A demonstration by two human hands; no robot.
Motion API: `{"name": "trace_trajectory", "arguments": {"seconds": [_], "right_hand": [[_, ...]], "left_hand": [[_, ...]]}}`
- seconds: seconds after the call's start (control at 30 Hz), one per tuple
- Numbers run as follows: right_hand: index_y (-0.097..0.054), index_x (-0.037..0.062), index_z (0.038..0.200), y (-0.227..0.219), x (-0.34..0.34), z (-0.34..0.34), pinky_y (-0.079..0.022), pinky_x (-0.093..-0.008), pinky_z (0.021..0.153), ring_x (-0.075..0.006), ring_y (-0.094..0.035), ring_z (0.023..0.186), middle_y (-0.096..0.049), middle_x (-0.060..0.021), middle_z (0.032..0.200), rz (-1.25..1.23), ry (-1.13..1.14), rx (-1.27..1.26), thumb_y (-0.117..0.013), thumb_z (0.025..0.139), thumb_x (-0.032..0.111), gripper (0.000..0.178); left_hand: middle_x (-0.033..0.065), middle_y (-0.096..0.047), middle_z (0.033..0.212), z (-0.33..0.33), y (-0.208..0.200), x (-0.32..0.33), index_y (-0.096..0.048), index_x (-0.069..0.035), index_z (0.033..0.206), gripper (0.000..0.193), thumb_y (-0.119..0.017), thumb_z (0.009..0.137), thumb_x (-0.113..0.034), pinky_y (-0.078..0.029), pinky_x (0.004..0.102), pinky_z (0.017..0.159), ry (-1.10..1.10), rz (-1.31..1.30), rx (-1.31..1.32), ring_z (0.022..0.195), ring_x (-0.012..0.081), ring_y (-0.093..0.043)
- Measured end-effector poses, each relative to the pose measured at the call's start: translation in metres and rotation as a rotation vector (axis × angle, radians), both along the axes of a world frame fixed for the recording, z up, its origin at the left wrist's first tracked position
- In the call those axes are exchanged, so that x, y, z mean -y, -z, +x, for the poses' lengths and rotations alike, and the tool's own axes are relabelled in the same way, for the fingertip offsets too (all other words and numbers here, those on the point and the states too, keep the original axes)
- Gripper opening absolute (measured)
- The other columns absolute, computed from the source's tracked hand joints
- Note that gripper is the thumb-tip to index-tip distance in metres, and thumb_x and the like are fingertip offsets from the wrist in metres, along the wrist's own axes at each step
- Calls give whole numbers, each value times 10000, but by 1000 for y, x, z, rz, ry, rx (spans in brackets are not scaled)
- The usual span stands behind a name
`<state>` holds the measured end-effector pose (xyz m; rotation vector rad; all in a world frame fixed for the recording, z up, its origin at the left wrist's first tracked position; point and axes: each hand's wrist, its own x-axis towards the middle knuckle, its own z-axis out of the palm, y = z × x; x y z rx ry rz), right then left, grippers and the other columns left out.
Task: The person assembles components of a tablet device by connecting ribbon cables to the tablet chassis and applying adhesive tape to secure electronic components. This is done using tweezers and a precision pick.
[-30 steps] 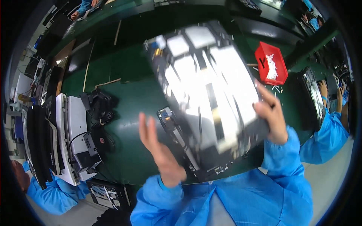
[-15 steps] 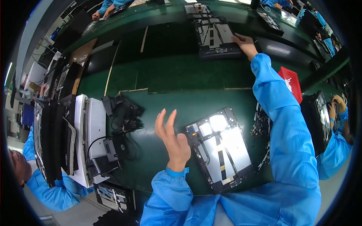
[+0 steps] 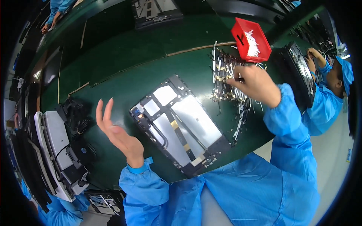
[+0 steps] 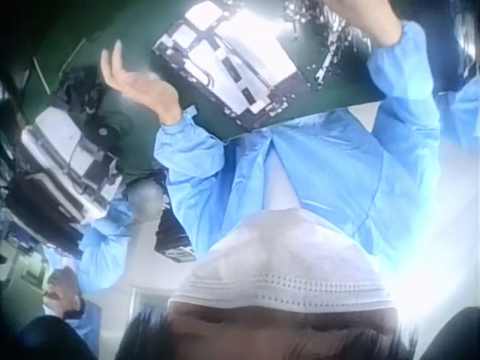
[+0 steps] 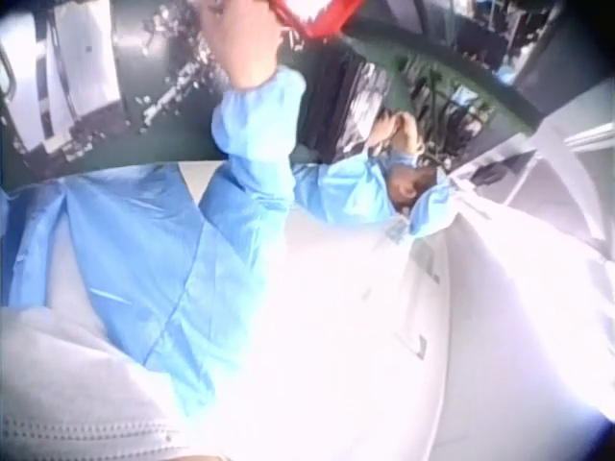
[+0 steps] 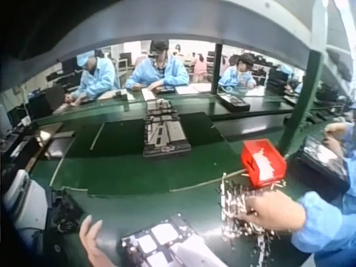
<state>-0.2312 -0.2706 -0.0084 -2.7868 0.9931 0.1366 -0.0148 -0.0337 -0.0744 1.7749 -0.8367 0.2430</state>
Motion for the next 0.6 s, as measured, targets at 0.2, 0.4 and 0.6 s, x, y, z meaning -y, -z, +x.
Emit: {"name": "trace_trajectory", "arguments": {"seconds": [0.2,0.4,0.6], "right_hand": [[-622,-21,813,35,0,-43,-494,-415,673,-370,-624,759,-640,-212,779,244,28,199,-638,791,177,200],[-602,-70,848,-1,-7,-49,-475,-269,615,-131,-596,664,-625,-105,725,528,126,279,-590,843,84,154],[-627,-22,839,-25,-72,-51,-409,-198,543,-30,-522,605,-578,7,644,1104,315,566,-631,874,104,131]], "left_hand": [[156,-394,1370,-28,-8,-6,-534,6,1216,411,-328,1002,-278,-325,361,1015,-13,47,-119,1223,252,-427],[175,-524,1209,-79,-11,-45,-555,45,1118,307,-423,967,-188,-406,340,921,88,19,-298,1096,236,-518],[93,-579,916,-137,-29,-58,-580,52,1122,257,-564,894,-65,-432,223,700,491,-49,-818,774,120,-543]]}}
